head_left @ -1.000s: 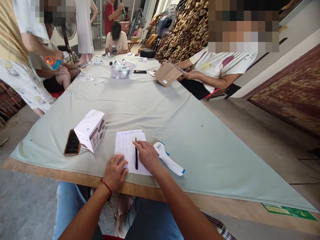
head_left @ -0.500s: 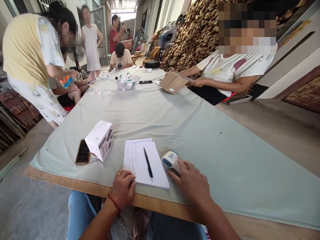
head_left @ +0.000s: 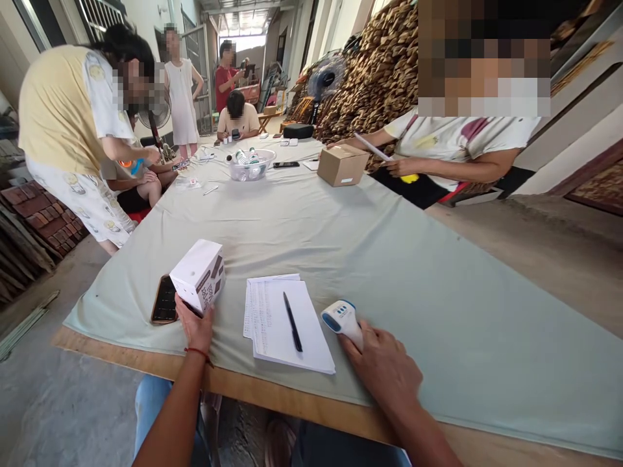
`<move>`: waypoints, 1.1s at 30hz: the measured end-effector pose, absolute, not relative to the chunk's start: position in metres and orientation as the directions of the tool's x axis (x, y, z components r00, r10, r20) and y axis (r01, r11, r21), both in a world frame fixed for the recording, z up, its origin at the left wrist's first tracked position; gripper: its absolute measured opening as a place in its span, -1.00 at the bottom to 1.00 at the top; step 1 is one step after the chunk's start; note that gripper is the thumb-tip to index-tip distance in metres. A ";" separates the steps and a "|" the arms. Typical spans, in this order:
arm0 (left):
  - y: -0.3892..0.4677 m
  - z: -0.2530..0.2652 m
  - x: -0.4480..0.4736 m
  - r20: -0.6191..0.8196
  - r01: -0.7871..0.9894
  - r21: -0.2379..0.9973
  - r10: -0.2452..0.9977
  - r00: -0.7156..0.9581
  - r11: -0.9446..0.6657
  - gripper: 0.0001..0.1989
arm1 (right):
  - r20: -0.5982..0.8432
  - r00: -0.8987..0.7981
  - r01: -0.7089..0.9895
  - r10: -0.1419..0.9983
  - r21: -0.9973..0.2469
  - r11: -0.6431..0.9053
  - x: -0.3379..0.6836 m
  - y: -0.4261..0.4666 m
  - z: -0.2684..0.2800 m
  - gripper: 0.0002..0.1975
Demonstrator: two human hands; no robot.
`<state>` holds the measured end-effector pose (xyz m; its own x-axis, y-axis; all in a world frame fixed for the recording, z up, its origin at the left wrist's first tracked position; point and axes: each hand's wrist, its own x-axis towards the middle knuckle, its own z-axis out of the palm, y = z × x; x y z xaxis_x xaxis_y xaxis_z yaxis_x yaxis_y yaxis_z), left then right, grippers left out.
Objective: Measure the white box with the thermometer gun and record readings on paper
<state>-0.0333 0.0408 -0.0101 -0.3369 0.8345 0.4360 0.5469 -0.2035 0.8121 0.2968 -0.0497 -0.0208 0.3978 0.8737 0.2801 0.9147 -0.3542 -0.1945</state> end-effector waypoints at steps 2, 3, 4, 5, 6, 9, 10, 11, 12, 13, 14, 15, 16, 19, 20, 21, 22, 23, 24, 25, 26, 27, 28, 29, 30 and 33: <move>0.042 -0.010 -0.031 0.411 0.513 0.843 0.808 -0.422 -0.161 -0.16 | 0.266 0.408 0.904 0.874 -0.254 -0.344 0.301 -0.049 -0.022 -0.49; 0.040 -0.010 -0.029 0.403 0.494 0.856 0.793 -0.457 -0.151 -0.18 | 0.266 0.418 0.891 0.869 -0.306 -0.335 0.302 -0.049 -0.022 -0.48; 0.038 -0.009 -0.028 0.407 0.481 0.861 0.792 -0.456 -0.166 -0.20 | 0.274 0.436 0.870 0.857 -0.374 -0.323 0.303 -0.048 -0.022 -0.46; 0.035 -0.008 -0.027 0.418 0.465 0.863 0.793 -0.443 -0.194 -0.22 | 0.292 0.466 0.835 0.836 -0.457 -0.306 0.302 -0.048 -0.021 -0.45; 0.032 -0.006 -0.027 0.430 0.446 0.865 0.798 -0.421 -0.231 -0.25 | 0.309 0.504 0.787 0.807 -0.549 -0.282 0.298 -0.048 -0.019 -0.43; 0.025 -0.002 -0.026 0.458 0.387 0.860 0.840 -0.293 -0.334 -0.38 | 0.267 0.608 0.552 0.748 -0.819 -0.157 0.271 -0.049 -0.004 -0.34; 0.023 0.000 -0.026 0.456 0.378 0.857 0.858 -0.237 -0.351 -0.42 | 0.207 0.604 0.445 0.770 -0.889 -0.110 0.257 -0.049 0.003 -0.35; 0.023 0.001 -0.027 0.448 0.377 0.854 0.875 -0.183 -0.358 -0.45 | 0.145 0.551 0.335 0.822 -0.940 -0.059 0.242 -0.049 0.011 -0.40; 0.023 0.002 -0.027 0.434 0.385 0.852 0.890 -0.138 -0.355 -0.47 | 0.094 0.458 0.223 0.884 -0.975 -0.012 0.226 -0.049 0.019 -0.45; 0.023 0.003 -0.027 0.418 0.400 0.849 0.902 -0.109 -0.345 -0.48 | 0.065 0.371 0.115 0.926 -0.993 0.023 0.209 -0.048 0.025 -0.48; 0.024 0.004 -0.027 0.402 0.415 0.847 0.911 -0.095 -0.331 -0.48 | 0.036 0.281 0.019 0.959 -0.999 0.032 0.194 -0.047 0.031 -0.52; 0.024 0.004 -0.027 0.389 0.428 0.847 0.916 -0.095 -0.315 -0.48 | 0.013 0.187 -0.052 0.982 -0.998 0.023 0.179 -0.046 0.036 -0.56; 0.025 0.004 -0.027 0.380 0.438 0.847 0.919 -0.102 -0.302 -0.49 | 0.007 0.111 -0.097 0.994 -0.995 0.018 0.167 -0.045 0.040 -0.58; 0.026 0.003 -0.026 0.372 0.433 0.855 0.919 -0.126 -0.287 -0.50 | 0.033 0.043 -0.114 0.999 -0.993 0.038 0.142 -0.043 0.044 -0.57; 0.026 0.003 -0.026 0.369 0.421 0.860 0.921 -0.125 -0.288 -0.50 | 0.042 0.057 -0.105 0.997 -0.993 0.048 0.138 -0.043 0.044 -0.56; 0.026 0.002 -0.026 0.365 0.406 0.867 0.923 -0.123 -0.289 -0.50 | 0.046 0.077 -0.096 0.996 -0.994 0.053 0.134 -0.044 0.043 -0.56; 0.026 0.002 -0.026 0.362 0.391 0.873 0.924 -0.122 -0.290 -0.50 | 0.046 0.099 -0.090 0.994 -0.994 0.055 0.132 -0.044 0.044 -0.56; 0.026 0.001 -0.026 0.358 0.376 0.880 0.926 -0.121 -0.291 -0.50 | 0.044 0.121 -0.088 0.992 -0.995 0.054 0.130 -0.043 0.044 -0.55; 0.026 0.001 -0.025 0.353 0.362 0.886 0.928 -0.122 -0.289 -0.49 | 0.042 0.138 -0.089 0.989 -0.995 0.055 0.129 -0.042 0.046 -0.56; 0.026 0.001 -0.025 0.346 0.351 0.892 0.930 -0.126 -0.285 -0.49 | 0.042 0.146 -0.090 0.988 -0.994 0.056 0.127 -0.040 0.048 -0.56; 0.026 0.001 -0.025 0.340 0.342 0.897 0.931 -0.131 -0.280 -0.49 | 0.043 0.146 -0.093 0.988 -0.994 0.057 0.126 -0.037 0.052 -0.57; 0.026 0.000 -0.025 0.334 0.334 0.902 0.933 -0.136 -0.275 -0.49 | 0.045 0.141 -0.100 0.989 -0.993 0.059 0.125 -0.033 0.055 -0.58; 0.027 -0.001 -0.025 0.329 0.327 0.905 0.934 -0.138 -0.271 -0.49 | 0.046 0.138 -0.109 0.989 -0.992 0.061 0.123 -0.028 0.059 -0.59; 0.027 -0.002 -0.025 0.326 0.321 0.908 0.935 -0.139 -0.268 -0.49 | 0.043 0.137 -0.120 0.990 -0.991 0.060 0.121 -0.023 0.064 -0.60; 0.028 -0.003 -0.025 0.324 0.316 0.910 0.936 -0.141 -0.267 -0.49 | 0.037 0.141 -0.132 0.989 -0.990 0.055 0.120 -0.019 0.067 -0.61; 0.029 -0.009 -0.026 0.327 0.286 0.918 0.933 -0.151 -0.275 -0.48 | 0.010 0.112 -0.140 0.994 -0.990 0.025 0.115 -0.010 0.076 -0.59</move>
